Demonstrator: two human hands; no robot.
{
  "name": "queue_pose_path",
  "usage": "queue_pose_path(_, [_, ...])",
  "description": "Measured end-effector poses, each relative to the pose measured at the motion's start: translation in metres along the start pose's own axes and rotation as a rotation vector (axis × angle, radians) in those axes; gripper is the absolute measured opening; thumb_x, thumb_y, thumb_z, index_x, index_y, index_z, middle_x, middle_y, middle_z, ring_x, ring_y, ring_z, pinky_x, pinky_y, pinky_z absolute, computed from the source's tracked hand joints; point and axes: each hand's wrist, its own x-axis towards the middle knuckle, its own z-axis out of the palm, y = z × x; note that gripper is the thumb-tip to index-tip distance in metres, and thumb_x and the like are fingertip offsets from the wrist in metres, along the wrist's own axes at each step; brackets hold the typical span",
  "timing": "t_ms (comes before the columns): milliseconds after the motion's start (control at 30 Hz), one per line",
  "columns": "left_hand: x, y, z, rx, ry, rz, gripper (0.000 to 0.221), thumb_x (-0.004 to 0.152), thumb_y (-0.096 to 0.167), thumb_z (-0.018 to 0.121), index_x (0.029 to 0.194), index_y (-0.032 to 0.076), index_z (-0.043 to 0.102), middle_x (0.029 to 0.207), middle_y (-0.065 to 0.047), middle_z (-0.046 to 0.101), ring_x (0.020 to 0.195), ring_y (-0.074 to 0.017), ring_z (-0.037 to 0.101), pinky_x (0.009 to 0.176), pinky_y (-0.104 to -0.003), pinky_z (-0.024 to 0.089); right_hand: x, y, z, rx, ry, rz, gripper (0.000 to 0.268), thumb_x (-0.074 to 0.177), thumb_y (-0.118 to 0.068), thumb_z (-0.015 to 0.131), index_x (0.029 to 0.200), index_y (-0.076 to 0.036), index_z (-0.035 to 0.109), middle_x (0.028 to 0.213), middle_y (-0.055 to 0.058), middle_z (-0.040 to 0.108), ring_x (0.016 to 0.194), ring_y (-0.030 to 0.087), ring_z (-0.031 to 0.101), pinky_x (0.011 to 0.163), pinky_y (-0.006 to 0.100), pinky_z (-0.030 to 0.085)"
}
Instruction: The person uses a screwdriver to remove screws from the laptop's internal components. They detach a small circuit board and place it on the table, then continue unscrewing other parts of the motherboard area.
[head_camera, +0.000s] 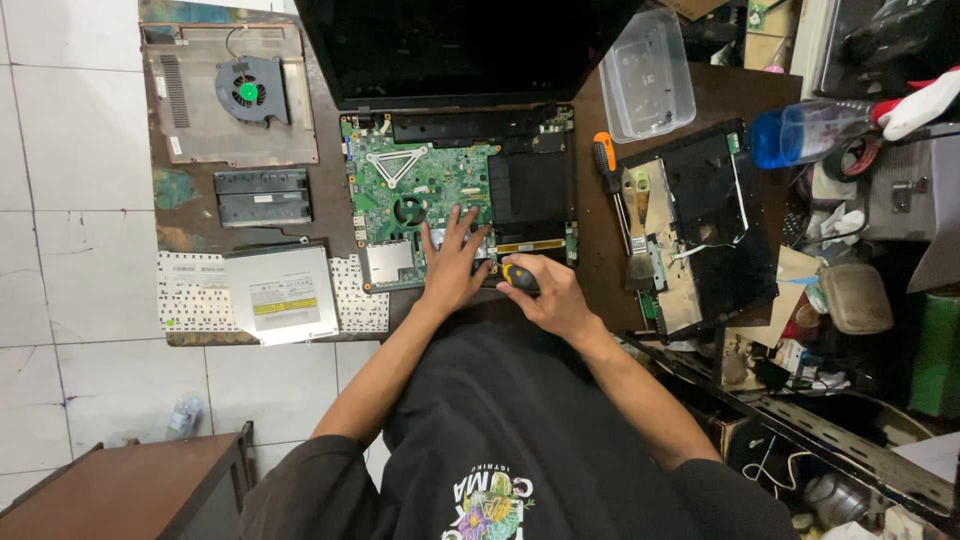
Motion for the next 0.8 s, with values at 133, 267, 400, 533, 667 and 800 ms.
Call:
queue_pose_path(133, [-0.001,0.000,0.000,-0.010,0.015,0.000,0.055,0.083,0.019,0.073,0.134,0.017,0.053,0.155,-0.009,0.034,0.149,-0.0310,0.018,0.108,-0.073,0.005,0.003,-0.002,0.002,-0.022,-0.013,-0.021,0.035,0.084,-0.016,0.075,0.112,-0.004,0.060,0.096,0.013,0.072,0.082,0.035,0.070,0.069,0.043,0.057])
queue_pose_path(267, [0.000,-0.001,0.000,-0.020,0.030,0.010,0.054,0.083,0.019,0.074,0.133,0.016,0.054,0.154,-0.010,0.035,0.148,-0.0318,0.018,0.108,-0.073,0.005,0.003,-0.001,0.001,-0.005,-0.026,-0.030,0.034,0.083,-0.014,0.075,0.112,-0.003,0.060,0.096,0.014,0.072,0.083,0.035,0.070,0.069,0.043,0.057])
queue_pose_path(400, [0.000,0.000,-0.001,-0.029,0.026,-0.002,0.052,0.084,0.021,0.073,0.133,0.016,0.054,0.153,-0.010,0.036,0.148,-0.0320,0.020,0.108,-0.073,0.005,-0.002,0.003,0.001,-0.011,-0.030,-0.037,0.035,0.083,-0.014,0.075,0.113,-0.003,0.061,0.097,0.013,0.072,0.083,0.034,0.071,0.069,0.042,0.057])
queue_pose_path(533, [0.000,0.000,-0.001,-0.006,-0.001,-0.024,0.058,0.081,0.024,0.074,0.134,0.017,0.053,0.154,-0.008,0.035,0.149,-0.0311,0.019,0.109,-0.074,0.008,0.000,-0.002,0.005,-0.019,-0.049,-0.061,0.034,0.083,-0.014,0.075,0.112,-0.003,0.061,0.098,0.013,0.072,0.083,0.034,0.070,0.070,0.042,0.057])
queue_pose_path(667, [-0.001,-0.002,0.001,0.006,0.010,-0.013,0.053,0.084,0.023,0.071,0.133,0.017,0.053,0.154,-0.007,0.035,0.148,-0.0300,0.020,0.109,-0.072,0.006,0.008,-0.010,0.004,-0.058,-0.093,-0.035,0.033,0.082,-0.015,0.076,0.110,-0.004,0.062,0.095,0.013,0.072,0.082,0.034,0.070,0.068,0.042,0.057])
queue_pose_path(800, [-0.002,-0.004,-0.001,-0.094,0.055,0.007,0.042,0.089,0.013,0.064,0.130,0.016,0.056,0.150,-0.008,0.041,0.147,-0.0302,0.022,0.109,-0.070,0.001,0.009,0.003,0.000,-0.139,-0.036,0.020,0.028,0.078,-0.021,0.082,0.083,-0.004,0.061,0.087,0.010,0.070,0.081,0.029,0.069,0.074,0.038,0.056])
